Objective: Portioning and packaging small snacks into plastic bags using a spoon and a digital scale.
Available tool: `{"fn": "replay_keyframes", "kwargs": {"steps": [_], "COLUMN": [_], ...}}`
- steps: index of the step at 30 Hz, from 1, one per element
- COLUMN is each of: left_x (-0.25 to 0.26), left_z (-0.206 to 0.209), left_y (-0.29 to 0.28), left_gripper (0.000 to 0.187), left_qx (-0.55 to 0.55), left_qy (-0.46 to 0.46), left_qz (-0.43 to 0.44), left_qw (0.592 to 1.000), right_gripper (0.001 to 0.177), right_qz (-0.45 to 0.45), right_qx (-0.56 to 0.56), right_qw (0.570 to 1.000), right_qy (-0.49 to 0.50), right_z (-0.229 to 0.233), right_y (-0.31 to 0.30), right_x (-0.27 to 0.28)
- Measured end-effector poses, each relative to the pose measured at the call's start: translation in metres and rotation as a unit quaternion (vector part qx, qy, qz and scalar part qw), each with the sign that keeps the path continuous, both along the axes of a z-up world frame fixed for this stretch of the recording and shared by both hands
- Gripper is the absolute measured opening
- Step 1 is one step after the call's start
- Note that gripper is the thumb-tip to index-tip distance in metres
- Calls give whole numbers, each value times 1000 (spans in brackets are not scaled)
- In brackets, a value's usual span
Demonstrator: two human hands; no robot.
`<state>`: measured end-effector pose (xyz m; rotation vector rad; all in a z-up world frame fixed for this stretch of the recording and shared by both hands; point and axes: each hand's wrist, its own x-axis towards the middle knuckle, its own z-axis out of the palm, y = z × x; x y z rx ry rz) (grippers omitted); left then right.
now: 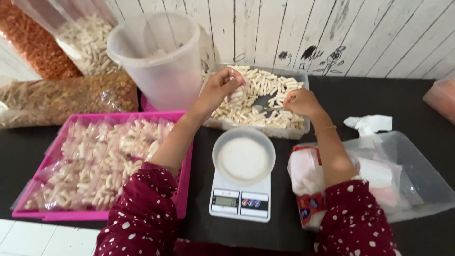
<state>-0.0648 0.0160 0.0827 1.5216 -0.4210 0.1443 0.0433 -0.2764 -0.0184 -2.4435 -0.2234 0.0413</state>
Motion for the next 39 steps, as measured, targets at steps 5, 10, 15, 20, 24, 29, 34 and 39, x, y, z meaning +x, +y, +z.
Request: {"fn": "replay_keyframes", "kwargs": {"steps": [5, 10, 15, 20, 24, 29, 34, 39], "left_x": [-9, -19, -25, -41, -53, -59, -69, -66], "left_z": [-30, -51, -53, -54, -56, -53, -47, -50], "left_y": [-2, -6, -13, -7, 9, 12, 11, 8], "left_gripper": [14, 28, 30, 26, 29, 30, 28, 46], "left_qx": [-13, -3, 40, 93, 147, 167, 208, 249], "left_qy": [25, 10, 19, 6, -60, -100, -165, -241], "left_qz": [33, 110, 151, 116, 143, 170, 159, 173], "left_qw": [999, 994, 988, 989, 977, 966, 951, 922], "right_gripper": [23, 31, 34, 12, 8, 17, 27, 31], "right_qz": [39, 55, 172, 146, 120, 114, 103, 153], "right_qx": [-114, -92, 274, 230, 63, 59, 56, -16], "right_qw": [992, 992, 946, 962, 989, 978, 970, 936], "right_qy": [-20, -59, 22, -10, -64, -164, -215, -317], "right_z": [-17, 40, 101, 60, 46, 27, 34, 41], "right_y": [1, 28, 80, 76, 72, 58, 55, 53], "right_x": [-19, -73, -149, -135, -144, -149, -143, -124]}}
